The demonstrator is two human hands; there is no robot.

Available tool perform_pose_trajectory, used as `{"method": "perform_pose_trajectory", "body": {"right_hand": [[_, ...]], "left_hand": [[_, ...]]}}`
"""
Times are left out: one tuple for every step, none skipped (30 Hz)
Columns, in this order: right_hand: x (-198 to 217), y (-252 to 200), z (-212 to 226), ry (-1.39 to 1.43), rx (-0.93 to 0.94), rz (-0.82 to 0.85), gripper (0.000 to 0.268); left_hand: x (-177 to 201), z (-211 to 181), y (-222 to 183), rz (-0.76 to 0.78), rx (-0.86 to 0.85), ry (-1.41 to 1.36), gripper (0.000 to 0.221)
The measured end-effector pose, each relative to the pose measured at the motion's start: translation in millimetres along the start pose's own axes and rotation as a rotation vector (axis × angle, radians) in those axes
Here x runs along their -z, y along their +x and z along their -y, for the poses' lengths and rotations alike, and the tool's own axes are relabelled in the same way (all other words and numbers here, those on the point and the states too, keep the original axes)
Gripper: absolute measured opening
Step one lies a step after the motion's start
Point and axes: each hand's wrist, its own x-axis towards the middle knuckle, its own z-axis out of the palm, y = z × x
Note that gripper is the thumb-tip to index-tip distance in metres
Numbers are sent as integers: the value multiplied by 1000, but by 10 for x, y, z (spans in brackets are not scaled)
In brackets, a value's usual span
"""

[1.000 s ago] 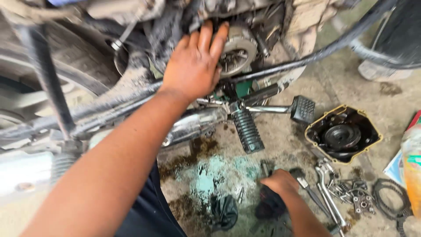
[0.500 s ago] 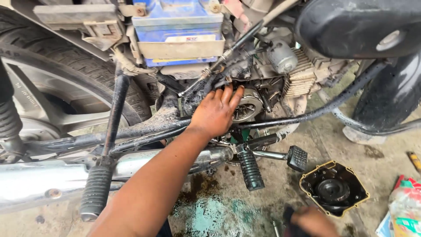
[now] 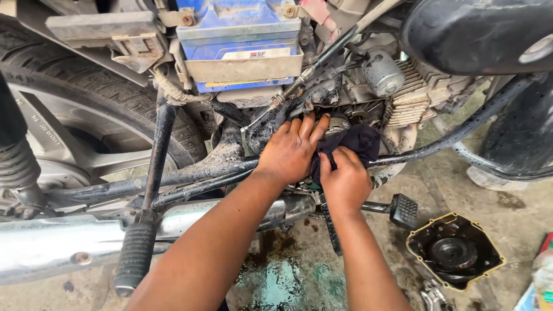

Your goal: Replace or repair the clutch assembly on a motorcycle engine.

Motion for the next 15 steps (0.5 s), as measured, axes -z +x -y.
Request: {"method": "perform_pose_trajectory", "body": {"right_hand": [[-39, -33, 9, -20, -27, -12, 28], [-58, -34, 41, -17, -32, -7, 28], [-54, -13, 48, -43, -50, -8, 28], [-44, 11, 56, -69, -69, -10, 28], [-84, 41, 45, -72, -74, -13, 28], [-121, 70, 37, -41, -136, -30, 25], [-162, 87, 37, -9, -200, -46, 23], [-236, 56, 31, -11, -207, -50, 23], [-307, 18, 29, 211, -394, -56, 17], [-375, -25, 35, 436, -579, -61, 11], [-508, -62, -41, 438, -581, -62, 11], [-636, -100, -112, 717, -693, -109, 11], [-750, -136, -194, 996, -799, -162, 12], [-690, -118, -214, 995, -799, -166, 12], [-605, -92, -267, 1106, -850, -69, 8]], "left_hand": [[21, 2, -7, -7, 8, -3, 79], [14, 12, -27, 1, 8, -3, 79], [13, 1, -16, 19, 3, -23, 78], [18, -13, -4, 38, -2, -44, 78], [-1, -6, 5, 37, -9, -45, 78], [-16, 1, 13, 7, -9, -50, 78], [-31, 13, 7, -20, -11, -54, 79], [-31, 13, 20, -19, -20, -55, 79], [-30, 10, 17, -16, -14, -36, 79], [-23, 10, 6, -13, -8, -16, 78], [-19, 20, 6, -12, -9, -15, 78], [-9, 29, 2, 12, -1, -42, 79], [3, 27, 7, 35, 5, -71, 79], [-6, 40, -8, 34, 1, -72, 79], [-21, 26, -5, 25, -2, -71, 78]]}}
